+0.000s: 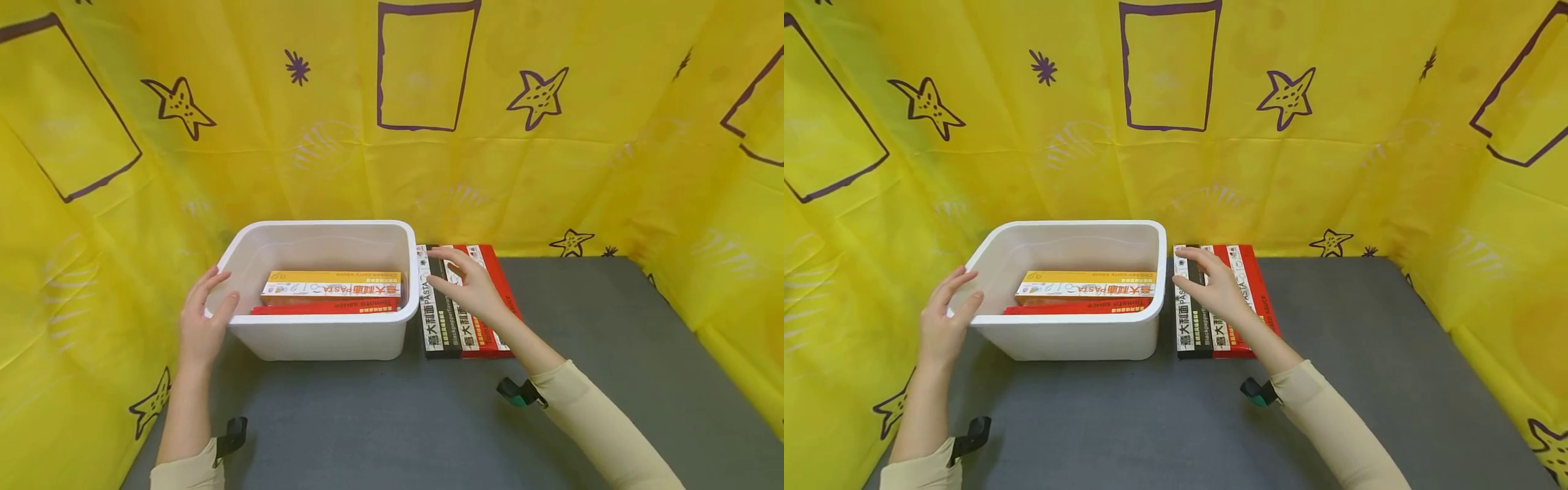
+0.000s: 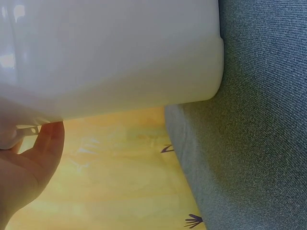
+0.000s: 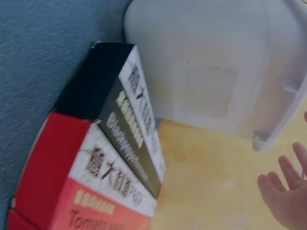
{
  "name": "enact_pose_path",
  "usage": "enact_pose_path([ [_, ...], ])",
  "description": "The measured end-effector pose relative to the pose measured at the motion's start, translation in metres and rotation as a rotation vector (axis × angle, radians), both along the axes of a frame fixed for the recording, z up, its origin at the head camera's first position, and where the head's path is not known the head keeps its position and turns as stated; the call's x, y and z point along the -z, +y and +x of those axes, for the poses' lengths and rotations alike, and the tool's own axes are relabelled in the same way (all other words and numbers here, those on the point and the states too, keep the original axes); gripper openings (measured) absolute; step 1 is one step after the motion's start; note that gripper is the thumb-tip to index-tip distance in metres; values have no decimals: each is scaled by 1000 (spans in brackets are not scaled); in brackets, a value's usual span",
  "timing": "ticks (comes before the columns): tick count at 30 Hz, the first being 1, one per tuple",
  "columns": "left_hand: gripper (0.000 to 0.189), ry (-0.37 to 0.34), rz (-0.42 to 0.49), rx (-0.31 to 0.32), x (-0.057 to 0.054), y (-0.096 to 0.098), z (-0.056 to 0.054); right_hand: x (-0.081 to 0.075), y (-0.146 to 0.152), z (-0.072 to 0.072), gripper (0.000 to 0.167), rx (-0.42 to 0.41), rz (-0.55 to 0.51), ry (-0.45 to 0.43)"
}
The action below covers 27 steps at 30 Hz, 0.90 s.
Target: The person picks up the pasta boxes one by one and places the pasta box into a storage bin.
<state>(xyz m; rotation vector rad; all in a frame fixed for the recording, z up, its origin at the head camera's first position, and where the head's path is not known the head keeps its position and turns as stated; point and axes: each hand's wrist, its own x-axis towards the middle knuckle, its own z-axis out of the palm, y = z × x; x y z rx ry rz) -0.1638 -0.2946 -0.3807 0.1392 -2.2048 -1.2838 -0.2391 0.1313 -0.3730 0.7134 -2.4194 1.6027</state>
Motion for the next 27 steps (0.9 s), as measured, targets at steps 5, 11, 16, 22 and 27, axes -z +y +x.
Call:
enact_pose_path([
  [5,40,-1,-2,-10,1,-1,1,8,13,4,53,50,59,-34],
  [11,40,1,5,-10,1,-2,2,16,28,8,62,99,49,-121],
  [16,40,-3,1,-5,1,-2,1,24,41,9,66,98,-10,-149],
  [22,42,-25,-4,8,1,-2,0,37,62,15,73,149,36,-192],
  [27,43,-35,-25,32,-1,-4,0,46,79,21,80,204,113,-219],
])
